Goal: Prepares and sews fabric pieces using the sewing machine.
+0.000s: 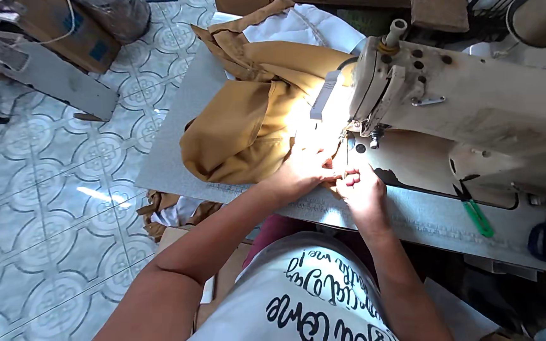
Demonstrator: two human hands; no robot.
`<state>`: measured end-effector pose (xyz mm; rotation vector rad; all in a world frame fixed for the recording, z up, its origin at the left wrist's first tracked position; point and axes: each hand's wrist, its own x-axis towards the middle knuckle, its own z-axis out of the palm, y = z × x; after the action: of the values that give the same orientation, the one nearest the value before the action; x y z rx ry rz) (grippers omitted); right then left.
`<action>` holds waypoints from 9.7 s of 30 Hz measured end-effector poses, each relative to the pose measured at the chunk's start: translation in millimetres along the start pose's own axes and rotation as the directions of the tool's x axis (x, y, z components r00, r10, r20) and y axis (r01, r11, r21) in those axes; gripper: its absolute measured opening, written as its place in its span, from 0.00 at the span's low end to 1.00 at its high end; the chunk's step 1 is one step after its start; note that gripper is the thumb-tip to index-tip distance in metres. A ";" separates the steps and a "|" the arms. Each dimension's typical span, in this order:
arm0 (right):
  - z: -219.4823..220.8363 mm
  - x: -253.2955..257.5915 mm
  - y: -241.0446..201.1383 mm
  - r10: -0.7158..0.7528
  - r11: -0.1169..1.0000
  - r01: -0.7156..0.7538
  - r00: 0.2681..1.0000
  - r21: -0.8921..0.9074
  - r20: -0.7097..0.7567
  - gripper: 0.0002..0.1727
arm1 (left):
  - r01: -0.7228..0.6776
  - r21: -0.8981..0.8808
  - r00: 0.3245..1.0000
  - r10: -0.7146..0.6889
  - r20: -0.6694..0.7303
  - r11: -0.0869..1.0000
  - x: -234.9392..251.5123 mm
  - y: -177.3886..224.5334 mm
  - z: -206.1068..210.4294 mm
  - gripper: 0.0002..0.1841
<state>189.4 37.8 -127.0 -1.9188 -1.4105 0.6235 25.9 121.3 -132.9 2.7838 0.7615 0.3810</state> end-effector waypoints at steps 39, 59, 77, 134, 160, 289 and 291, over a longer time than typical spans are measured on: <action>15.4 27.5 35.5 -0.257 0.960 0.231 0.952 -0.160 -0.167 0.12 | -0.038 -0.113 0.991 0.023 -0.129 0.993 30.5 -49.3 6.5 0.12; 6.7 33.5 22.8 -0.142 0.947 0.146 0.989 0.285 -0.037 0.06 | -0.016 0.040 0.983 0.023 -0.180 0.999 17.1 -35.3 -1.4 0.20; 30.5 41.6 30.4 -0.199 0.976 0.179 0.963 -0.124 -0.180 0.07 | 0.052 -0.239 0.958 -0.116 -0.262 0.970 17.9 -45.2 6.4 0.11; 17.9 0.1 2.6 -0.229 0.922 0.192 0.971 -0.336 -0.074 0.04 | 0.075 0.234 0.994 -0.091 0.061 0.969 -0.1 1.9 -13.6 0.16; 31.0 27.7 17.9 -0.088 0.928 0.045 0.991 -0.370 -0.100 0.27 | 0.399 0.140 0.908 -0.370 -0.197 0.906 6.1 -29.2 4.7 0.24; 35.9 -8.0 18.6 -0.402 0.736 0.298 0.915 -0.608 -0.038 0.16 | -0.085 0.048 0.985 0.092 -0.147 0.995 -9.8 1.9 16.9 0.14; 33.6 0.1 18.6 -0.415 0.749 0.318 0.909 -0.582 -0.037 0.16 | -0.067 0.026 0.992 0.069 -0.106 0.997 -5.4 -3.0 14.7 0.14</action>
<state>177.3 42.0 -163.2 -1.9618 -1.9462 -0.1775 24.6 118.8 -148.5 2.8348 0.6988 0.5414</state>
